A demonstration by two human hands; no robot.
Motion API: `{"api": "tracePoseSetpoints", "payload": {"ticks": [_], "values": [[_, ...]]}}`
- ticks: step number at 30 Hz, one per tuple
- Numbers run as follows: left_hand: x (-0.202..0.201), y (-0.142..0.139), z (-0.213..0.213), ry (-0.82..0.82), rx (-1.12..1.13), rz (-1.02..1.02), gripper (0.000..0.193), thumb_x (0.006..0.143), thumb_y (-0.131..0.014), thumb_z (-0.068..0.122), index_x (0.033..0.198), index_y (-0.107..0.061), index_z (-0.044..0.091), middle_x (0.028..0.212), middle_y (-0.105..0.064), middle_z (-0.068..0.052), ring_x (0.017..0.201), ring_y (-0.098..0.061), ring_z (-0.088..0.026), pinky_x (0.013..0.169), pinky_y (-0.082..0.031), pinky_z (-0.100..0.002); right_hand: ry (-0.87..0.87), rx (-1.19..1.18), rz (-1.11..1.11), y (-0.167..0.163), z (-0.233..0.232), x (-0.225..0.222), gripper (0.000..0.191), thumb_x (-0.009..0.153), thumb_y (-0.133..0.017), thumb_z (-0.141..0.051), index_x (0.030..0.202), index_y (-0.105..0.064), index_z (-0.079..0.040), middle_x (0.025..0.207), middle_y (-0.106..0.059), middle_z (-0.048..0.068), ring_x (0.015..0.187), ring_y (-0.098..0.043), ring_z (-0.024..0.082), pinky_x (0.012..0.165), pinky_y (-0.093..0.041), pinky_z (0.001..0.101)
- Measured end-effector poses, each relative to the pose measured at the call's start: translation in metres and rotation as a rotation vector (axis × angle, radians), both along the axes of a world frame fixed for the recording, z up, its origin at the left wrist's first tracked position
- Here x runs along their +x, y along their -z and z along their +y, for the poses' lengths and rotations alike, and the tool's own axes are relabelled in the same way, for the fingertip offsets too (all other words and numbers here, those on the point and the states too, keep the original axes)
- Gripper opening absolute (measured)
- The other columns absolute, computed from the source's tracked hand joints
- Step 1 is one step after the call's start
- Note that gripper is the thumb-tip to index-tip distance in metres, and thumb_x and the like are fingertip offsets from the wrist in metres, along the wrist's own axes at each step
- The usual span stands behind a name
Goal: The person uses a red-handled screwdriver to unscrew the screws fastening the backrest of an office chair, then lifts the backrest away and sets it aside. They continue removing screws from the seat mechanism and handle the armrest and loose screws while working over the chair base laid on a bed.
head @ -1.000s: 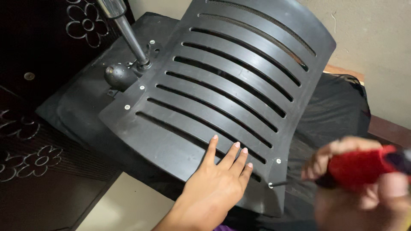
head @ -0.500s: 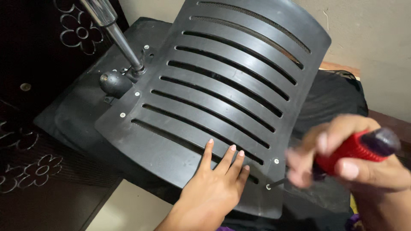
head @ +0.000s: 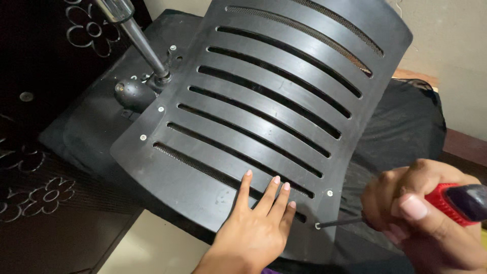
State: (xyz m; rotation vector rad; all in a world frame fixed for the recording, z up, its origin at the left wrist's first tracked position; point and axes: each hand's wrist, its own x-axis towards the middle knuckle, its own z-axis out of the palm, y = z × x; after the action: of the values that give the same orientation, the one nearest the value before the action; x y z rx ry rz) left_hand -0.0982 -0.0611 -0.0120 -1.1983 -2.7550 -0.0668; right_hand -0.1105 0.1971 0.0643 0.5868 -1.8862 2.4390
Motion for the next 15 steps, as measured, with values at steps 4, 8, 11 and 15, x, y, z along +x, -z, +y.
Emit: {"api": "tracePoseSetpoints", "payload": {"ticks": [4,8,11,15], "values": [[0.000,0.006,-0.001,-0.003,0.015,0.010,0.048,0.091,-0.053,0.017,0.135,-0.056,-0.002,0.150,-0.047,-0.026,0.144,-0.039,-0.041,0.110,-0.015,-0.081,0.025,0.017,0.014,0.001,-0.001,0.000,0.020,0.100,-0.058,-0.008,0.081,-0.053,-0.005,0.059,-0.052,0.009,0.053,-0.048,0.019,0.049,-0.044,0.0374],[-0.001,0.010,0.000,-0.002,0.019,0.019,0.049,0.091,-0.052,0.017,0.136,-0.055,-0.003,0.149,-0.047,-0.027,0.143,-0.039,-0.042,0.109,-0.014,-0.082,0.225,-0.055,-0.023,0.006,-0.010,0.011,0.019,0.103,-0.056,-0.005,0.085,-0.051,-0.004,0.062,-0.049,0.012,0.058,-0.046,0.023,0.048,-0.043,0.0383],[-0.002,0.009,0.001,-0.006,0.009,-0.003,0.051,0.090,-0.051,0.017,0.138,-0.053,-0.003,0.150,-0.045,-0.027,0.144,-0.037,-0.042,0.109,-0.013,-0.083,0.455,0.047,-0.058,0.004,-0.020,0.016,0.017,0.104,-0.054,-0.008,0.088,-0.049,-0.006,0.067,-0.048,0.011,0.055,-0.051,0.023,0.047,-0.046,0.0384],[-0.003,0.007,0.002,-0.006,-0.033,-0.048,0.055,0.089,-0.052,0.018,0.140,-0.050,-0.002,0.152,-0.040,-0.027,0.145,-0.032,-0.042,0.108,-0.011,-0.083,0.825,0.258,-0.090,-0.002,-0.047,0.019,0.016,0.106,-0.054,-0.020,0.096,-0.046,-0.010,0.069,-0.049,0.009,0.056,-0.053,0.022,0.052,-0.050,0.0384]]}}
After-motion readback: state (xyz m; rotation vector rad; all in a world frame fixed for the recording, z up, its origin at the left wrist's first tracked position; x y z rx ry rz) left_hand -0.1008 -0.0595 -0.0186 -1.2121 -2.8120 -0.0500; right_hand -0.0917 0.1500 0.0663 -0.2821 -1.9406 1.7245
